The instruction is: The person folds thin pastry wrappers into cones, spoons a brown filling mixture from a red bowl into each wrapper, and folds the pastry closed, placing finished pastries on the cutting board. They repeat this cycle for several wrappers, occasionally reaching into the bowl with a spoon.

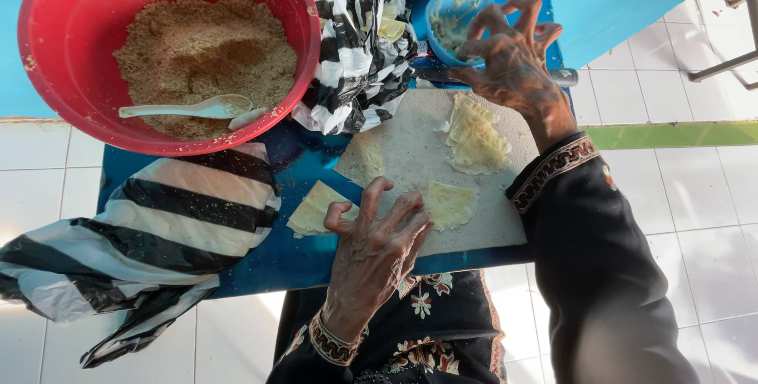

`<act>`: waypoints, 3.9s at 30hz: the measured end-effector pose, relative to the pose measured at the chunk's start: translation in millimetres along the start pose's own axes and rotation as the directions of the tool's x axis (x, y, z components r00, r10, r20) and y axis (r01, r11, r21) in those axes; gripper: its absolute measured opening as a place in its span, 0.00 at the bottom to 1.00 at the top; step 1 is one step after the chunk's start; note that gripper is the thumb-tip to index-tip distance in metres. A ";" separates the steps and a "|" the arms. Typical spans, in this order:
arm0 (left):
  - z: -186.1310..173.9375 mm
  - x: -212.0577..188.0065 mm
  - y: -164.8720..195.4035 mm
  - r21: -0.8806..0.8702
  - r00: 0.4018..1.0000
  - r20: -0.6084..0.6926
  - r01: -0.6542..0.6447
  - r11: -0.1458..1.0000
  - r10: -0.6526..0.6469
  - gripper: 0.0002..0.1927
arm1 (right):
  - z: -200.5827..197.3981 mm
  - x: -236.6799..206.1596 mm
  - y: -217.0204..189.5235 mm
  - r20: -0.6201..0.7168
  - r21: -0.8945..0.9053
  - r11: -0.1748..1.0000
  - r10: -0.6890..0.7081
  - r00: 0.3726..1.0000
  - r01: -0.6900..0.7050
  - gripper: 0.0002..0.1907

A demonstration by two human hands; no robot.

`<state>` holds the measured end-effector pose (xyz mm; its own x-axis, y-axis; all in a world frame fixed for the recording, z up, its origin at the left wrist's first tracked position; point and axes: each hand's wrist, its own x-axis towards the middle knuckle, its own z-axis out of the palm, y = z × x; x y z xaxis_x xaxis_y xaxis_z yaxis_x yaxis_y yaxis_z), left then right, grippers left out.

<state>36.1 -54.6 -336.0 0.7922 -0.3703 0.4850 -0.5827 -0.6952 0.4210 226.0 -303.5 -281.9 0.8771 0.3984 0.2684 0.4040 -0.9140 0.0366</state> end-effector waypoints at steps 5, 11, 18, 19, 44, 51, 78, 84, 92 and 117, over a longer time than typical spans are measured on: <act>-1.7 -0.6 2.0 -0.005 1.000 -0.018 -0.002 1.000 0.002 0.05 | -12.5 -15.8 -2.7 -0.148 0.125 0.991 0.056 0.987 -0.038 0.25; -2.8 -2.9 6.1 -0.008 1.000 0.005 0.019 1.000 -0.019 0.03 | -47.8 -93.1 -44.8 -0.089 0.243 0.951 -0.172 0.981 0.189 0.19; -0.6 -7.6 7.7 -0.016 1.000 -0.004 0.010 1.000 -0.010 0.05 | -35.8 -157.8 -101.0 -0.111 -0.130 0.955 -0.280 0.954 0.265 0.21; -0.4 -7.8 8.0 -0.012 1.000 -0.009 0.011 1.000 -0.011 0.05 | -32.8 -162.1 -106.9 -0.150 -0.226 0.936 -0.305 0.940 0.268 0.19; -23.8 -7.9 -11.8 0.040 0.998 0.051 -0.028 0.999 0.026 0.08 | -79.0 27.1 -160.1 -0.148 0.113 0.877 -0.450 0.881 0.467 0.24; -22.1 -5.8 -31.5 0.014 0.999 0.023 -0.043 0.999 0.043 0.12 | -40.6 145.9 -233.0 -0.211 0.193 0.791 -0.544 0.812 0.580 0.20; 130.3 -37.8 -75.2 0.056 0.956 -0.293 0.018 0.998 0.000 0.06 | 69.5 218.5 -279.0 -0.105 0.296 0.671 -0.685 0.721 0.680 0.05; 134.8 -35.2 -65.2 0.010 0.962 -0.272 0.036 0.999 -0.032 0.06 | 23.6 213.5 -274.9 0.182 0.396 0.709 -0.683 0.707 0.583 0.04; 98.0 -28.0 -60.7 -0.021 0.959 -0.279 0.036 0.999 -0.040 0.07 | -24.4 202.7 -258.8 0.363 0.330 0.757 -0.653 0.665 0.564 0.09; -27.2 2.2 -34.8 -0.091 0.995 0.099 0.022 0.996 -0.013 0.14 | -109.5 97.7 -204.5 -0.138 0.321 0.802 -0.486 0.863 0.503 0.08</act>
<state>53.2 -14.5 -328.7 0.8138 -0.4201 0.4015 -0.5791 -0.6440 0.4998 200.6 -85.9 -157.7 0.5245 0.7777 0.3465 0.8490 -0.5081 -0.1448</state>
